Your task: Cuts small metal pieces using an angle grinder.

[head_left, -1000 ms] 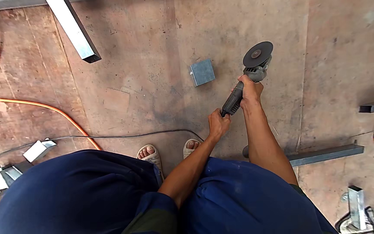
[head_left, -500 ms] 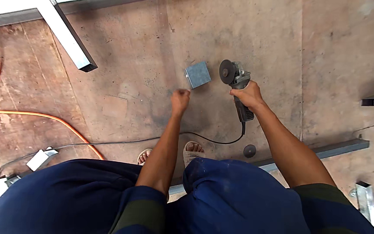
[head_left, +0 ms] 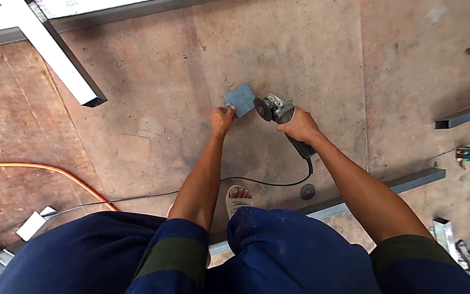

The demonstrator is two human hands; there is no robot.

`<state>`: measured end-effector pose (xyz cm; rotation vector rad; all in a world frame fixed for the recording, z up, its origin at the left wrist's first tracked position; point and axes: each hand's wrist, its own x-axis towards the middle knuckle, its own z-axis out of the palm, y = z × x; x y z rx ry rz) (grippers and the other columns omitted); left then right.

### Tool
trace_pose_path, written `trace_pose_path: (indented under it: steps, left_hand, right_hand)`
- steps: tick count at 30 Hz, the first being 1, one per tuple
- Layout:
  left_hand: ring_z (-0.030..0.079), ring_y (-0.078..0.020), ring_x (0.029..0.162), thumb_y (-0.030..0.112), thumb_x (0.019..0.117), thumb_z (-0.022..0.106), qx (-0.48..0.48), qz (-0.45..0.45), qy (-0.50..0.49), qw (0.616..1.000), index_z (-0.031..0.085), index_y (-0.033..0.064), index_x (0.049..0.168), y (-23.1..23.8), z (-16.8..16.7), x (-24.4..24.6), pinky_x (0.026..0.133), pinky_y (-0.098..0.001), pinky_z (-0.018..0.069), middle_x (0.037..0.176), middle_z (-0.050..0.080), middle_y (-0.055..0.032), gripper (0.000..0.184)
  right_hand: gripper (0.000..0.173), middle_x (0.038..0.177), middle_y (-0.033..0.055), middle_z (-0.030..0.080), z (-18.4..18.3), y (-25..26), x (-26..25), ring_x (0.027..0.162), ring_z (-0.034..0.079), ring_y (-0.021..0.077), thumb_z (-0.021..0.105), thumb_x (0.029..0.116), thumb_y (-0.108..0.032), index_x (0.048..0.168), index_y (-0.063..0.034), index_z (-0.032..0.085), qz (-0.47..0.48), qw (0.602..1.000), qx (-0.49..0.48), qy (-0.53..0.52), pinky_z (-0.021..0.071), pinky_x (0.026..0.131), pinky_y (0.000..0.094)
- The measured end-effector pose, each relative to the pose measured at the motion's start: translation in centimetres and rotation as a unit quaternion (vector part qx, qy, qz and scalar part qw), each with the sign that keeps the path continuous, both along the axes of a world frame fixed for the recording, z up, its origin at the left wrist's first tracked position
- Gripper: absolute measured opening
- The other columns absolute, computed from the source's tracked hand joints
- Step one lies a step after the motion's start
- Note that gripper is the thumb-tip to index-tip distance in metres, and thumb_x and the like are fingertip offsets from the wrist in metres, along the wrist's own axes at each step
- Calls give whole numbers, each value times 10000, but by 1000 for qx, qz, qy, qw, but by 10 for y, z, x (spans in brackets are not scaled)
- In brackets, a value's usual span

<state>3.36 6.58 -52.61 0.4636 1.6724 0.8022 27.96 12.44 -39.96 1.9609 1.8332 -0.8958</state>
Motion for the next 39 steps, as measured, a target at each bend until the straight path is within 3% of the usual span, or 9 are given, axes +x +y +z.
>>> trace_pose_path:
  steps: [8,16,24,31,35,39]
  left_hand:
    - [768,-218,886,423,1000,664,6,-14,37,999,686,9,1177,7,-3,9,857,-427,647,1013,757,-135,450]
    - [768,-196,835,333,983,694,2,-27,62,998,714,24,1077,12,0,11,828,-419,651,946,763,-115,323]
    - [770,-192,837,331,984,671,2,-38,81,996,726,47,1073,13,-1,11,829,-430,652,940,770,-92,303]
    - [755,-224,872,470,963,704,-2,-49,91,995,727,50,1080,11,4,12,859,-465,620,956,760,-112,436]
    - [769,-215,881,357,979,699,11,-53,74,996,718,21,1107,14,-2,13,874,-444,641,981,766,-123,361]
    - [765,-206,845,372,970,689,1,-54,85,995,726,41,1040,15,-1,14,839,-453,640,932,765,-104,341]
  right_hand:
    - [745,988,206,686,-2,27,0,917,683,416,859,689,-492,1228,-49,597,34,999,0,-41,528,730,668]
    - [725,977,198,685,-15,27,-5,904,684,410,860,692,-480,1224,-66,594,48,998,-20,-45,533,721,656]
    - [736,996,209,684,-16,25,-11,925,681,415,870,696,-465,1240,-55,590,42,998,-19,-50,530,736,660]
    - [722,972,198,680,-13,24,-5,896,680,401,857,698,-482,1216,-52,596,38,998,-18,-39,528,718,648]
    - [735,997,210,683,-13,24,-3,919,682,410,855,696,-476,1235,-49,595,40,998,-16,-41,527,735,669]
    - [731,991,202,686,-14,26,-3,911,685,402,850,698,-486,1235,-60,596,43,998,-17,-44,530,731,660]
